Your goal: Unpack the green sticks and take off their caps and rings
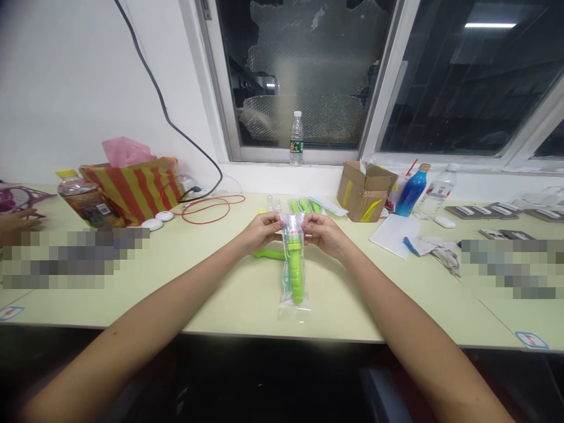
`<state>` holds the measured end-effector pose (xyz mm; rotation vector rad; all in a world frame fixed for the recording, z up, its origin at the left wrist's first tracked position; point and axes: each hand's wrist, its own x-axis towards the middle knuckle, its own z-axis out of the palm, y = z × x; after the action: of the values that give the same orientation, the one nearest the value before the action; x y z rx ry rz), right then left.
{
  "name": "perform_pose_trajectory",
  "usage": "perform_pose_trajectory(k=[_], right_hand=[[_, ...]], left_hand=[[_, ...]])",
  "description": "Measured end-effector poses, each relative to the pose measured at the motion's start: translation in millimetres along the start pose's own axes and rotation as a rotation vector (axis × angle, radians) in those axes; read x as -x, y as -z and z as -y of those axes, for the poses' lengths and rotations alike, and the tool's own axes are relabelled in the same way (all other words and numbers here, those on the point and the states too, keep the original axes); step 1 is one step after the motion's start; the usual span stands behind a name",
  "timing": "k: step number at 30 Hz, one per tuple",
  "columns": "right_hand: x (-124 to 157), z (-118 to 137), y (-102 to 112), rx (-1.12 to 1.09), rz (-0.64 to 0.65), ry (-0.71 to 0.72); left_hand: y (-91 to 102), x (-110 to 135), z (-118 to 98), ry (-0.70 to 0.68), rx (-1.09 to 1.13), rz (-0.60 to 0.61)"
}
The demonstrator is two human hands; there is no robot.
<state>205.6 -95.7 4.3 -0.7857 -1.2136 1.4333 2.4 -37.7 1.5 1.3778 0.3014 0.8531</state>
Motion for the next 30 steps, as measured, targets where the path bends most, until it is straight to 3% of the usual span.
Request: perform_pose_trajectory(k=[21,26,30], right_hand=[[-6,-3,10,0.087,-0.049,0.106],[-4,1,10,0.175,-0.042,-0.061],[3,8,0,0.355,0.122,-0.164]], left_hand=[[0.2,-1,0,0.003,-0.024,-0.027],[4.4,-6,0,-0.083,-0.043,-0.231],[12.8,-11,-3,-0.196,-0.01,-0.47]])
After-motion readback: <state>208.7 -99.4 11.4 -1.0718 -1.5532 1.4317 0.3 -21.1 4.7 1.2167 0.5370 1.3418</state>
